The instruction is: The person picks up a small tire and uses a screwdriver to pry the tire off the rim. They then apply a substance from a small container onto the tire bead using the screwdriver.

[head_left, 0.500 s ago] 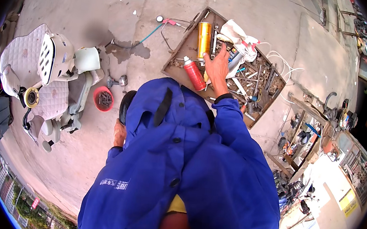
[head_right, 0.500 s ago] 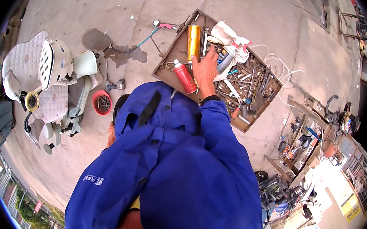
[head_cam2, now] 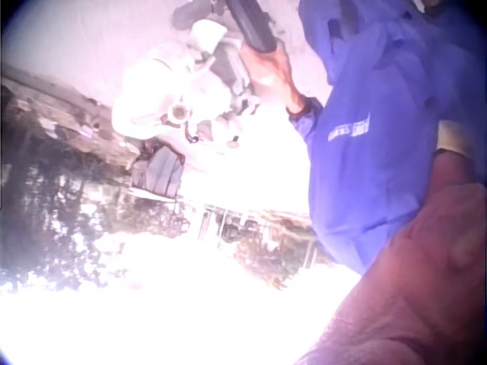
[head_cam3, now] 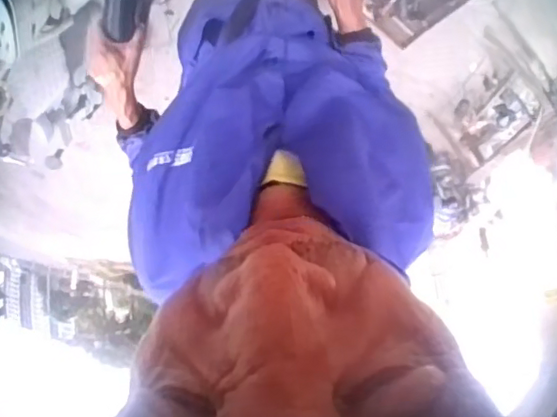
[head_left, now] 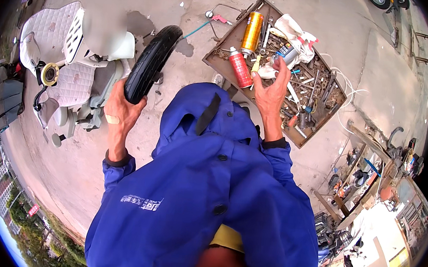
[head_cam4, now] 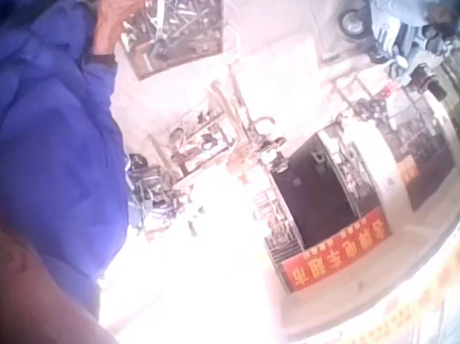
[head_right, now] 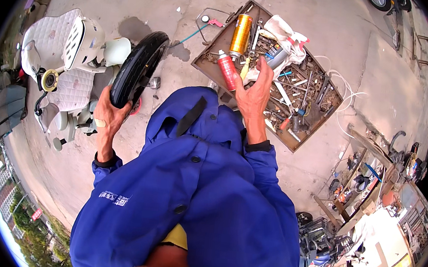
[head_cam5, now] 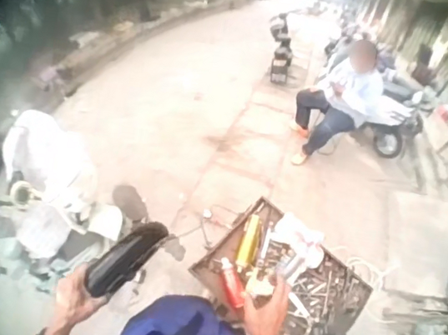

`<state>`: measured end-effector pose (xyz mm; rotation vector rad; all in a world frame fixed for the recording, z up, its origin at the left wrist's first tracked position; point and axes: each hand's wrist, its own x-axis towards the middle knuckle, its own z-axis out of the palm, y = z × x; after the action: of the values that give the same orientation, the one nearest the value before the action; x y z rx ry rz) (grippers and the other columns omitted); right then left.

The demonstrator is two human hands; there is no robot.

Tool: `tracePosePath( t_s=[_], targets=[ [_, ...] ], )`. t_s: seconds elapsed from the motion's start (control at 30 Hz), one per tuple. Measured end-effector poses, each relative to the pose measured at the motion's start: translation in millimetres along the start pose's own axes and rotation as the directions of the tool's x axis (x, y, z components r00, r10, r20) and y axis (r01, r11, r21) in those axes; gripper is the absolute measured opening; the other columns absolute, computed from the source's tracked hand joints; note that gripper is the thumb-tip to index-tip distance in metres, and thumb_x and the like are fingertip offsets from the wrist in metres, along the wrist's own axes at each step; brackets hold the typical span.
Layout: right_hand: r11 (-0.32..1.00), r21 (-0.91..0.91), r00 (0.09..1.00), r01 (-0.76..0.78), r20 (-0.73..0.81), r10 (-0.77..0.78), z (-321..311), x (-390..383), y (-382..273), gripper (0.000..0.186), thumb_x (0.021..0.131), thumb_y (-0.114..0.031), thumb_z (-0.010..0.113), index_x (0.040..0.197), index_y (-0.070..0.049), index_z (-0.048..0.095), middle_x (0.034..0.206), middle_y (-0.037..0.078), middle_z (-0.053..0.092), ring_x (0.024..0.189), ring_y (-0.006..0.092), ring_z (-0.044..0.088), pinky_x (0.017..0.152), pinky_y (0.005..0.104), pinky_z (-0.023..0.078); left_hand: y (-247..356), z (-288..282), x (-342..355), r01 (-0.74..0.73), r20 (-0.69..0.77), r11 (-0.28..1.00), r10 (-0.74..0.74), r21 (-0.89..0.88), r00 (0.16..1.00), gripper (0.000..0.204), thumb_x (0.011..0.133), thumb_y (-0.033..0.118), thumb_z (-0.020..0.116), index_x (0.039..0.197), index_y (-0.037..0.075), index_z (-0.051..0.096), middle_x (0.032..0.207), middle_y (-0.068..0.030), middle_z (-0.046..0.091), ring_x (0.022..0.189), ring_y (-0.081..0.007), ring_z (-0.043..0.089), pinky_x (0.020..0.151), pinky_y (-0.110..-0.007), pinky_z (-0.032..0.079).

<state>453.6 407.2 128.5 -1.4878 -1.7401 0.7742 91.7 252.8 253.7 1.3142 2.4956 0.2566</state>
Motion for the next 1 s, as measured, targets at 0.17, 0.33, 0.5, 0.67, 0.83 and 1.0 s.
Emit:
tracePosePath(
  t_s=[0.17, 0.33, 0.5, 0.67, 0.83, 1.0],
  targets=[
    [0.933, -0.026, 0.933, 0.360, -0.002, -0.360, -13.9, -4.7, -61.0, 0.102, 0.073, -0.022, 0.099, 0.161, -0.005, 0.049, 0.151, 0.020, 0.056, 0.137, 0.0417, 0.058, 0.116, 0.0507, 0.048, 56.2, -24.6, -1.7, -0.257, 0.017, 0.962, 0.259, -0.095, 0.966, 0.066, 0.077, 0.023, 0.089, 0.136, 0.006, 0.067, 0.113, -0.0196, 0.077, 0.103, -0.0398, 0.076, 0.091, -0.046, 0.060],
    [0.855, 0.027, 0.844, 0.518, 0.145, -0.516, -17.6, 4.0, -98.5, 0.113, 0.062, -0.034, 0.103, 0.162, -0.016, 0.052, 0.165, 0.012, 0.050, 0.157, 0.0413, 0.043, 0.127, 0.0635, 0.034, 94.3, 0.4, 8.2, -0.491, 0.066, 0.855, 0.507, -0.168, 0.859, 0.058, 0.074, 0.021, 0.090, 0.127, 0.007, 0.070, 0.109, -0.0134, 0.074, 0.100, -0.0378, 0.074, 0.083, -0.044, 0.060],
    [0.839, -0.047, 0.827, 0.542, 0.208, -0.522, -14.3, 13.7, -93.1, 0.095, 0.067, -0.034, 0.100, 0.151, -0.013, 0.059, 0.145, 0.009, 0.062, 0.142, 0.0375, 0.055, 0.124, 0.0611, 0.036, 110.4, 20.8, 18.0, -0.562, 0.056, 0.782, 0.595, -0.269, 0.802, 0.054, 0.072, 0.022, 0.089, 0.122, 0.010, 0.073, 0.110, -0.0104, 0.075, 0.102, -0.0365, 0.075, 0.086, -0.046, 0.061],
    [0.817, -0.041, 0.801, 0.576, 0.230, -0.553, -12.8, 26.6, -95.8, 0.091, 0.067, -0.032, 0.100, 0.146, -0.010, 0.061, 0.138, 0.013, 0.062, 0.132, 0.0387, 0.059, 0.117, 0.0576, 0.042, 108.7, 22.6, 28.9, -0.566, 0.034, 0.764, 0.604, -0.310, 0.796, 0.053, 0.071, 0.023, 0.090, 0.120, 0.009, 0.073, 0.109, -0.0118, 0.076, 0.103, -0.0377, 0.075, 0.085, -0.047, 0.060],
    [0.792, -0.026, 0.771, 0.609, 0.251, -0.585, -8.4, 34.3, -97.5, 0.090, 0.066, -0.031, 0.100, 0.144, -0.009, 0.062, 0.138, 0.013, 0.063, 0.131, 0.0385, 0.060, 0.116, 0.0568, 0.042, 105.2, 24.9, 25.7, -0.518, 0.004, 0.778, 0.556, -0.354, 0.832, 0.054, 0.070, 0.023, 0.090, 0.119, 0.009, 0.073, 0.107, -0.0131, 0.076, 0.102, -0.0393, 0.074, 0.086, -0.048, 0.059],
    [0.770, 0.002, 0.740, 0.639, 0.272, -0.615, 0.6, 43.3, -103.6, 0.088, 0.066, -0.033, 0.101, 0.143, -0.010, 0.063, 0.137, 0.012, 0.064, 0.131, 0.0375, 0.060, 0.116, 0.0561, 0.041, 94.1, 27.8, 28.7, -0.507, -0.027, 0.775, 0.538, -0.377, 0.843, 0.055, 0.069, 0.023, 0.090, 0.119, 0.007, 0.074, 0.107, -0.0133, 0.076, 0.101, -0.0395, 0.074, 0.086, -0.047, 0.059]
  ],
)
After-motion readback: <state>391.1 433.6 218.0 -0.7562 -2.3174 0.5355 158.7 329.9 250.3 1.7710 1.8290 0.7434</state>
